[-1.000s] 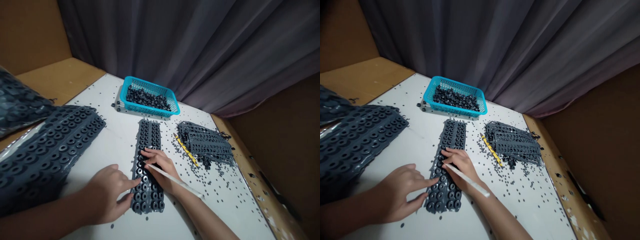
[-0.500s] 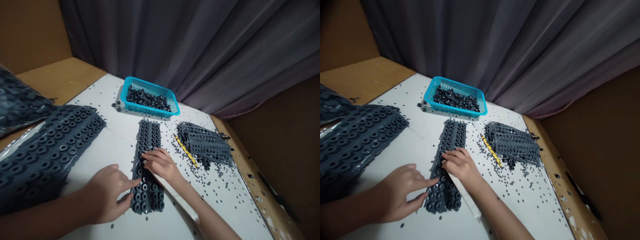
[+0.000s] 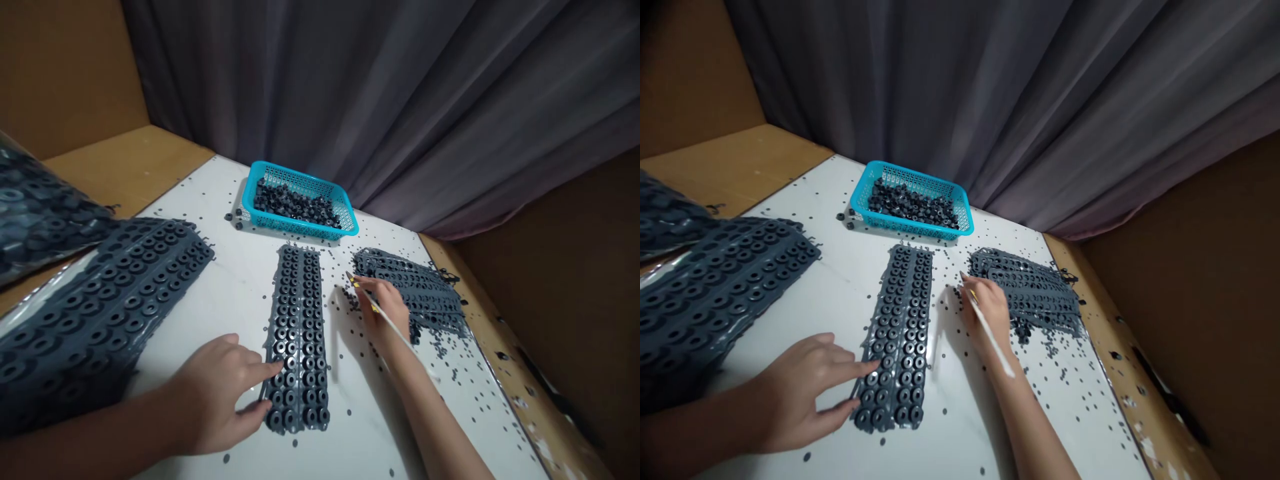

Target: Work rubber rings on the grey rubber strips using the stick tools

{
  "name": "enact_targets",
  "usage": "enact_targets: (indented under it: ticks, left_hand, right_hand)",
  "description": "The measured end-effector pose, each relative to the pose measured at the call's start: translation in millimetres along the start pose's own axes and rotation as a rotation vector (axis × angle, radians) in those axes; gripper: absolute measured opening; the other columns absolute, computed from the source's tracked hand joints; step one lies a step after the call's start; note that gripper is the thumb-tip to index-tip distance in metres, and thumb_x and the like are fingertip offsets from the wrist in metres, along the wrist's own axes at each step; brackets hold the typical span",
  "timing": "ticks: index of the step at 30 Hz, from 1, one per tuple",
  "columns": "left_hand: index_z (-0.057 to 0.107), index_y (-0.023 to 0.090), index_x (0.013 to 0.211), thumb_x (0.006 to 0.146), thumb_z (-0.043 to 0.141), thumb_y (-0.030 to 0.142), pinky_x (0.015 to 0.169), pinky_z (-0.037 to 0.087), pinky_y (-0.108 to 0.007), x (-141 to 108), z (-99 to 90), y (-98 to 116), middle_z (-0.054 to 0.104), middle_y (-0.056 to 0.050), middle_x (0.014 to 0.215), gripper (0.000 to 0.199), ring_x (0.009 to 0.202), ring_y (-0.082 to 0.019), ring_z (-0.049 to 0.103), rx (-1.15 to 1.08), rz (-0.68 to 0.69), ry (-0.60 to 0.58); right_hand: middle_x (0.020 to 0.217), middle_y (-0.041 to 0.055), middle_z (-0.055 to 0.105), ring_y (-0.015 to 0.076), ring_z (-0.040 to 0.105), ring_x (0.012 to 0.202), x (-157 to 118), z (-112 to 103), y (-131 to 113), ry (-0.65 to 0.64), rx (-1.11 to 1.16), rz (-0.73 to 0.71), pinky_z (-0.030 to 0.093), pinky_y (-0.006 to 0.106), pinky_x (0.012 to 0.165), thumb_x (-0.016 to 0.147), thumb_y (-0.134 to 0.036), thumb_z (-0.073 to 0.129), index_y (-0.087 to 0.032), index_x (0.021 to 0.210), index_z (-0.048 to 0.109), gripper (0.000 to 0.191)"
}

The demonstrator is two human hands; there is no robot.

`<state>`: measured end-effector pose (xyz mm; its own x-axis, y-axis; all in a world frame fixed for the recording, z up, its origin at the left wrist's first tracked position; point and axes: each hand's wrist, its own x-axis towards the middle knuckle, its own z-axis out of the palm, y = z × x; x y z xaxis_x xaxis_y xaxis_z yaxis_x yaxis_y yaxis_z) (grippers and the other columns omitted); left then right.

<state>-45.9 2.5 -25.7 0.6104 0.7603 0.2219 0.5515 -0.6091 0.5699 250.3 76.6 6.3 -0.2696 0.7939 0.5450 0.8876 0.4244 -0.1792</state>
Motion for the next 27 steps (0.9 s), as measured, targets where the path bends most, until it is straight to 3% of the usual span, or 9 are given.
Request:
enact_targets:
  ticks: [2, 6, 12, 16, 18, 21, 24, 25, 27]
  left_hand:
    - [0.062, 0.025, 0.113, 0.073, 0.065, 0.034, 0.090, 0.039, -0.038, 2, -4.1, 3, 0.066, -0.004, 0.098, 0.041, 0.086, -0.022, 0.061, -0.019, 0.009, 0.005]
    - [0.056, 0.027, 0.118, 0.058, 0.079, 0.035, 0.090, 0.039, -0.041, 12, -10.7, 11, 0.057, -0.007, 0.115, 0.064, 0.101, -0.028, 0.052, -0.053, 0.163, -0.134]
    - [0.062, 0.025, 0.103, 0.081, 0.063, 0.019, 0.082, 0.042, -0.034, 22, -7.1, 16, 0.062, -0.005, 0.102, 0.022, 0.092, -0.022, 0.053, 0.061, 0.310, -0.161]
    - [0.064, 0.021, 0.091, 0.087, 0.055, 0.015, 0.071, 0.043, -0.028, 42, -16.0, 34, 0.063, -0.003, 0.089, 0.011, 0.080, -0.018, 0.054, 0.027, 0.309, -0.149]
    - [0.064, 0.020, 0.093, 0.090, 0.049, 0.017, 0.070, 0.044, -0.028, 62, -26.2, 54, 0.063, -0.004, 0.088, 0.015, 0.080, -0.017, 0.055, -0.055, 0.288, -0.120]
    - [0.065, 0.021, 0.094, 0.093, 0.044, 0.021, 0.072, 0.046, -0.029, 96, -39.5, 89, 0.063, -0.004, 0.086, 0.021, 0.081, -0.017, 0.056, -0.187, 0.221, -0.059]
    - [0.063, 0.023, 0.102, 0.093, 0.045, 0.031, 0.077, 0.049, -0.032, 120, -33.7, 109, 0.064, -0.006, 0.093, 0.022, 0.087, -0.018, 0.059, -0.323, 0.165, -0.012]
    - [0.060, 0.024, 0.111, 0.090, 0.050, 0.039, 0.082, 0.050, -0.036, 124, -25.3, 109, 0.063, -0.008, 0.103, 0.028, 0.095, -0.021, 0.059, -0.337, 0.169, -0.004]
    - [0.039, 0.024, 0.137, 0.069, 0.070, 0.057, 0.096, 0.045, -0.046, 126, -0.5, 97, 0.049, -0.016, 0.132, 0.082, 0.118, -0.032, 0.050, -0.256, 0.213, -0.014]
  right_hand:
    - [0.094, 0.0080, 0.071, 0.0224, 0.063, 0.087, -4, -10, 13, 0.035, -0.055, 0.064, 0.050, 0.037, 0.076, 0.090, -0.025, 0.049, -0.021, 0.089, 0.059, 0.010]
    - [0.103, 0.0095, 0.069, 0.0261, 0.056, 0.101, -11, -17, 24, 0.121, -0.054, 0.147, 0.046, 0.043, 0.084, 0.089, -0.027, 0.050, -0.021, 0.088, 0.057, 0.010]
    - [0.078, 0.0066, 0.066, 0.0225, 0.061, 0.076, -15, -19, 24, 0.194, 0.076, 0.230, 0.046, 0.037, 0.073, 0.089, -0.031, 0.049, -0.020, 0.086, 0.060, 0.016]
    - [0.066, 0.0021, 0.067, 0.0191, 0.064, 0.061, -14, -37, 3, 0.075, 0.559, 0.351, 0.049, 0.031, 0.062, 0.097, -0.033, 0.030, -0.018, 0.117, 0.051, 0.033]
    - [0.068, 0.0025, 0.068, 0.0187, 0.064, 0.061, -14, -52, -15, -0.037, 0.787, 0.293, 0.050, 0.030, 0.061, 0.097, -0.038, 0.027, -0.020, 0.105, 0.050, 0.030]
    - [0.083, 0.0037, 0.066, 0.0183, 0.060, 0.069, -18, -79, -36, -0.249, 0.762, 0.094, 0.047, 0.028, 0.062, 0.085, -0.047, 0.053, -0.023, 0.083, 0.041, 0.027]
    - [0.068, -0.0018, 0.053, 0.0141, 0.047, 0.059, -25, -99, -33, -0.231, 0.546, 0.033, 0.035, 0.023, 0.053, 0.079, -0.031, 0.055, -0.023, 0.074, 0.034, 0.023]
    - [0.064, -0.0037, 0.047, 0.0127, 0.042, 0.056, -28, -104, -26, -0.206, 0.511, 0.052, 0.031, 0.022, 0.051, 0.079, -0.024, 0.051, -0.023, 0.073, 0.032, 0.020]
    - [0.059, -0.0064, 0.038, 0.0109, 0.033, 0.052, -31, -113, -6, -0.162, 0.511, 0.112, 0.027, 0.021, 0.049, 0.076, -0.015, 0.045, -0.023, 0.072, 0.029, 0.019]
